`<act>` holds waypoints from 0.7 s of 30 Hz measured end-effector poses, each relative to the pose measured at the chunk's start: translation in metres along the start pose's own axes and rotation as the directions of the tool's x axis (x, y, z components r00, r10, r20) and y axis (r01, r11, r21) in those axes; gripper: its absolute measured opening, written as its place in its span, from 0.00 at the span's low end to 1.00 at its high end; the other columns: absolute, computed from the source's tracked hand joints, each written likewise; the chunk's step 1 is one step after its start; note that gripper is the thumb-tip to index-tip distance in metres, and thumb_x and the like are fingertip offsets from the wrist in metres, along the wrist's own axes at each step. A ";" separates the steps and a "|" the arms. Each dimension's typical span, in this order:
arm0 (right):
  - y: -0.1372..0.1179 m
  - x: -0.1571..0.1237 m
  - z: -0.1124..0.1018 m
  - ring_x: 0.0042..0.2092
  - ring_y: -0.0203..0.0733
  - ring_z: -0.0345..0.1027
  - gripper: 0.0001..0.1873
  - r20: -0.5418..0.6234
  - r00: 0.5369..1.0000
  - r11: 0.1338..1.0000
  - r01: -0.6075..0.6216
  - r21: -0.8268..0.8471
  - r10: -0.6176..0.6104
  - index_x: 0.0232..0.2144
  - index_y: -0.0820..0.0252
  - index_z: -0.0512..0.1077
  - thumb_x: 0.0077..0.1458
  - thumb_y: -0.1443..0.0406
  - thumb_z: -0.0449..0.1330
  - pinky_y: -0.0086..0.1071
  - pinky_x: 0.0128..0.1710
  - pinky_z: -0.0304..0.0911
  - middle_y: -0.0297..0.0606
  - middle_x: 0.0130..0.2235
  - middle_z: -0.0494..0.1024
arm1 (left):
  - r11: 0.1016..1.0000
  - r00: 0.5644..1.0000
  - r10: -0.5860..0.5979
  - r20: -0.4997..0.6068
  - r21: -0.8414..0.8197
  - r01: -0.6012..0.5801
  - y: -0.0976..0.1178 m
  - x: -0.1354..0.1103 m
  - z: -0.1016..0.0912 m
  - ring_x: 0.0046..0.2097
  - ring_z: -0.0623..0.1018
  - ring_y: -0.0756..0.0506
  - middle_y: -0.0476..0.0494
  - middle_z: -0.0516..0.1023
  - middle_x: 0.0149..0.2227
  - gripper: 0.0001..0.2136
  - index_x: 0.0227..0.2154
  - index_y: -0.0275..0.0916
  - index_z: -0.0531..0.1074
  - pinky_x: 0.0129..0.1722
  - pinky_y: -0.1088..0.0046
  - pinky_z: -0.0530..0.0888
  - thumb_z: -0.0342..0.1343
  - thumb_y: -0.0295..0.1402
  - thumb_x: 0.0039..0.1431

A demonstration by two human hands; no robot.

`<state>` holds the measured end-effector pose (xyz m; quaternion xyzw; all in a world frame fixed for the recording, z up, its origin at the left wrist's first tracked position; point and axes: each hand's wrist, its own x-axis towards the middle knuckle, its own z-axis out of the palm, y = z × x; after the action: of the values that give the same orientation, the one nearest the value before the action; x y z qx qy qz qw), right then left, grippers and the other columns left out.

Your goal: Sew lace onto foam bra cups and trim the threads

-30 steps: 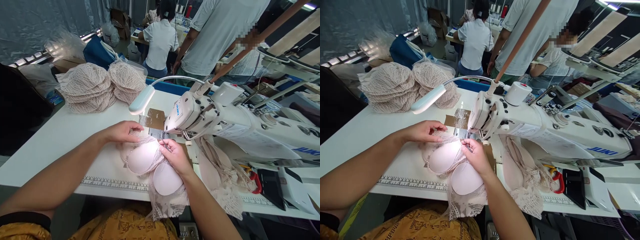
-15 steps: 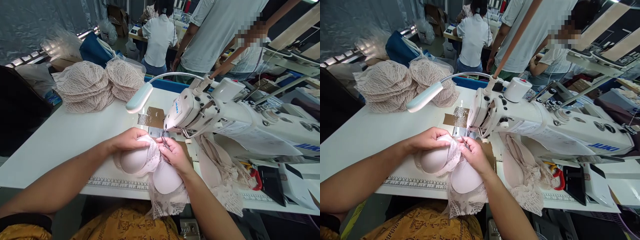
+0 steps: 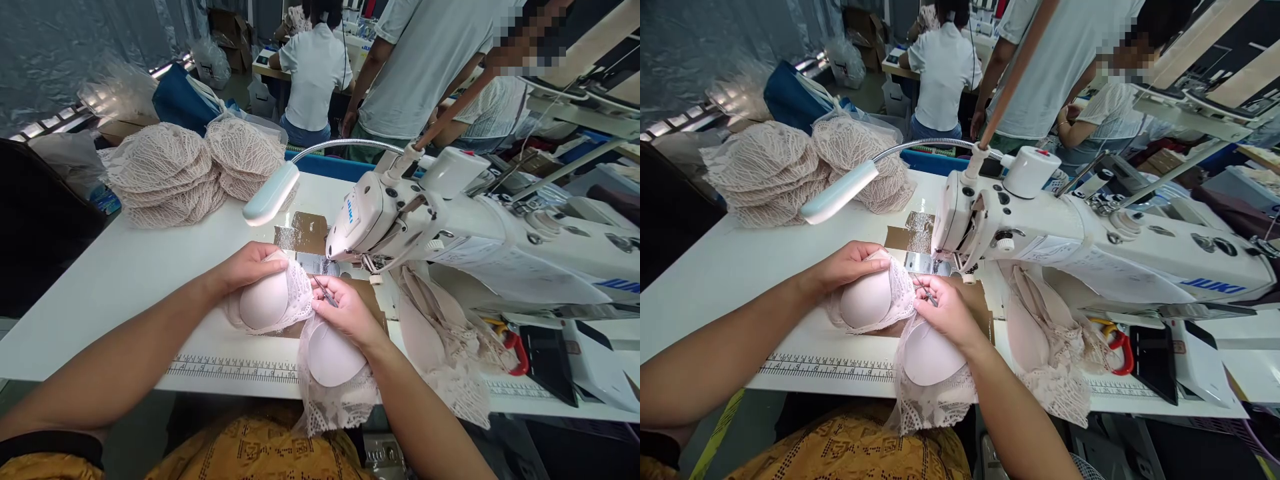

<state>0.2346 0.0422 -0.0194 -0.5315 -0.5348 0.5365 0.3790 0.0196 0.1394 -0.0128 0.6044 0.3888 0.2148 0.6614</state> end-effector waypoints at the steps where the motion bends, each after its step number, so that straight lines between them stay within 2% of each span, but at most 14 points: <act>1: 0.000 0.000 0.000 0.36 0.38 0.67 0.17 -0.007 1.000 1.000 0.000 -0.007 0.000 0.45 0.58 0.72 0.51 0.65 0.61 0.33 0.40 0.65 0.34 0.34 0.73 | 1.000 1.000 0.004 -0.007 0.001 -0.004 -0.001 0.001 -0.001 0.29 0.73 0.49 0.49 0.74 0.28 0.16 0.31 0.35 0.74 0.29 0.76 0.69 0.61 0.45 0.54; 5: 0.001 0.001 0.000 0.35 0.38 0.66 0.15 -0.022 1.000 0.998 0.018 -0.061 -0.019 0.44 0.59 0.72 0.52 0.65 0.60 0.33 0.39 0.63 0.32 0.32 0.73 | 1.000 1.000 0.015 -0.015 0.015 -0.014 -0.001 0.001 -0.001 0.29 0.73 0.49 0.48 0.74 0.28 0.16 0.31 0.35 0.74 0.28 0.76 0.69 0.61 0.46 0.54; 9: -0.001 0.000 -0.009 0.33 0.38 0.67 0.13 -0.087 0.996 0.972 -0.002 -0.236 -0.020 0.42 0.58 0.73 0.55 0.62 0.58 0.33 0.37 0.63 0.33 0.32 0.74 | 0.998 1.000 0.013 -0.022 0.058 -0.011 0.001 -0.001 -0.007 0.30 0.72 0.49 0.48 0.74 0.29 0.17 0.32 0.35 0.73 0.28 0.76 0.69 0.60 0.47 0.55; 12: -0.006 -0.006 -0.021 0.35 0.41 0.69 0.12 -0.138 0.990 0.914 -0.058 -0.402 0.002 0.40 0.57 0.75 0.55 0.59 0.59 0.35 0.37 0.63 0.35 0.34 0.77 | 0.976 0.998 0.052 -0.047 0.213 -0.041 0.000 0.000 -0.019 0.29 0.72 0.48 0.48 0.73 0.28 0.18 0.31 0.35 0.72 0.27 0.77 0.67 0.59 0.47 0.54; 15: -0.011 -0.016 -0.037 0.41 0.46 0.72 0.12 -0.149 0.988 0.842 -0.057 -0.536 -0.028 0.40 0.55 0.75 0.57 0.58 0.58 0.39 0.42 0.64 0.38 0.40 0.79 | 0.921 0.993 0.093 -0.070 0.384 -0.059 -0.001 0.002 -0.033 0.30 0.71 0.48 0.49 0.72 0.27 0.17 0.29 0.35 0.73 0.27 0.77 0.65 0.58 0.48 0.54; 18: -0.016 -0.032 -0.051 0.47 0.50 0.71 0.16 -0.191 0.980 0.817 -0.073 -0.572 -0.046 0.45 0.55 0.74 0.58 0.56 0.57 0.42 0.47 0.64 0.41 0.47 0.79 | 0.868 0.990 0.097 -0.098 0.495 -0.036 0.000 0.004 -0.042 0.32 0.72 0.46 0.50 0.74 0.28 0.17 0.31 0.36 0.74 0.28 0.77 0.65 0.56 0.47 0.54; 21: -0.016 -0.049 -0.062 0.48 0.49 0.71 0.16 -0.237 0.970 0.798 -0.108 -0.592 -0.045 0.45 0.55 0.74 0.60 0.55 0.56 0.40 0.47 0.64 0.40 0.48 0.78 | 0.776 0.978 0.103 -0.179 0.629 0.033 0.001 0.005 -0.046 0.32 0.73 0.45 0.50 0.75 0.28 0.16 0.30 0.38 0.74 0.29 0.76 0.65 0.56 0.48 0.53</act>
<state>0.2998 0.0068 0.0124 -0.6937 -0.6186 0.2775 0.2433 -0.0128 0.1724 -0.0112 0.7724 0.4923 0.1455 0.3740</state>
